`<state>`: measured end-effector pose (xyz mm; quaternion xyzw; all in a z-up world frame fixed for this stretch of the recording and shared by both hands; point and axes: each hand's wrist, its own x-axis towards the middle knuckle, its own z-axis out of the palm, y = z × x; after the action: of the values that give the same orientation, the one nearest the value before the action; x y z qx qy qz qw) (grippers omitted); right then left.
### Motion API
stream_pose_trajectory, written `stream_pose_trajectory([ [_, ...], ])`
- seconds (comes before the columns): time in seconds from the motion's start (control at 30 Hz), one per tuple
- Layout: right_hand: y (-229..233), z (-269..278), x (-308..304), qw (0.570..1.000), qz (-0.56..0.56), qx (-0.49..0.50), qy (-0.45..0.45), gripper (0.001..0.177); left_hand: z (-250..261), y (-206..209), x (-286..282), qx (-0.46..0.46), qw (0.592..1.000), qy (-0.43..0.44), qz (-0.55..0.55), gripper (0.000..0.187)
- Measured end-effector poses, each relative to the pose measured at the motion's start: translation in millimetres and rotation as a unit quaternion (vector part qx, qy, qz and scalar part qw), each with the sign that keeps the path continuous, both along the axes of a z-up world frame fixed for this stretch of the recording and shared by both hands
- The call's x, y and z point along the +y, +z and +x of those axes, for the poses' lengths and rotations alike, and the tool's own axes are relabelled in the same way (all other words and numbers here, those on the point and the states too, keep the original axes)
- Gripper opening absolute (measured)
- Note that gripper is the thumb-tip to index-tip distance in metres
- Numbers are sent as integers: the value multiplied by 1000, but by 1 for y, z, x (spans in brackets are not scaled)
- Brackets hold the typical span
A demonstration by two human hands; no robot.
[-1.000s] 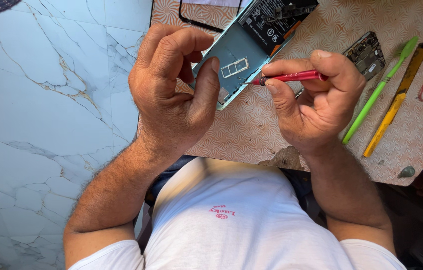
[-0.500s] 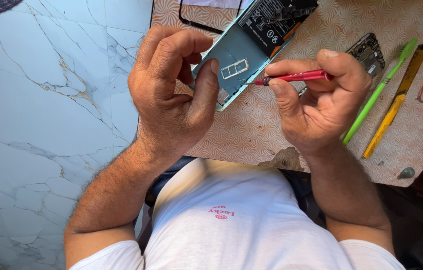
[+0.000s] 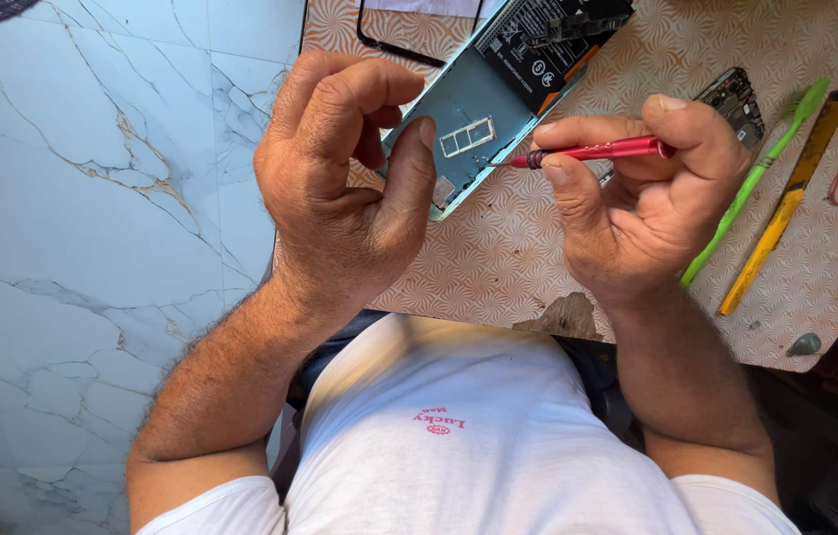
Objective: The person uses a red screwdriver to remove screws from a small black electronic component and the back cover of a smartphone. They then place the component onto the phone's internal frame and continue to manipulate the back cover with the screwdriver.
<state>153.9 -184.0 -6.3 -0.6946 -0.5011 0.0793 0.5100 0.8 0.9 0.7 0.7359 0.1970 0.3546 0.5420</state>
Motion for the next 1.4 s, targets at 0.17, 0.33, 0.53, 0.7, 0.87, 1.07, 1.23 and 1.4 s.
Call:
stream_pose_trajectory([
  [0.17, 5, -1, 5, 1000, -5, -11, 7, 59, -3, 1, -1, 10, 1000, 0, -5, 21],
  [0.33, 1, 1, 7, 999, -17, -23, 15, 57, -1, 1, 0, 2, 1000, -1, -3, 25],
  [0.53, -1, 0, 3, 1000, -19, -4, 7, 59, -1, 1, 0, 2, 1000, -1, -7, 23],
  [0.7, -1, 0, -1, 1000, -12, 0, 3, 61, -1, 0, 0, -3, 1000, 4, -2, 23],
  [0.87, 1, -2, 0, 1000, -7, 3, -3, 61, -1, 0, 0, -2, 1000, 2, -1, 24],
  [1.07, -1, 3, 1, 1000, -8, -7, 3, 59, -2, 1, 0, 4, 1000, 0, -2, 21],
  [1.23, -3, -1, 1, 1000, -19, 3, 10, 58, 0, 0, 0, 1, 1000, 2, -4, 21],
  [1.4, 4, -2, 6, 999, 4, 48, -19, 57, -1, 0, 0, 2, 1000, 3, -4, 24],
])
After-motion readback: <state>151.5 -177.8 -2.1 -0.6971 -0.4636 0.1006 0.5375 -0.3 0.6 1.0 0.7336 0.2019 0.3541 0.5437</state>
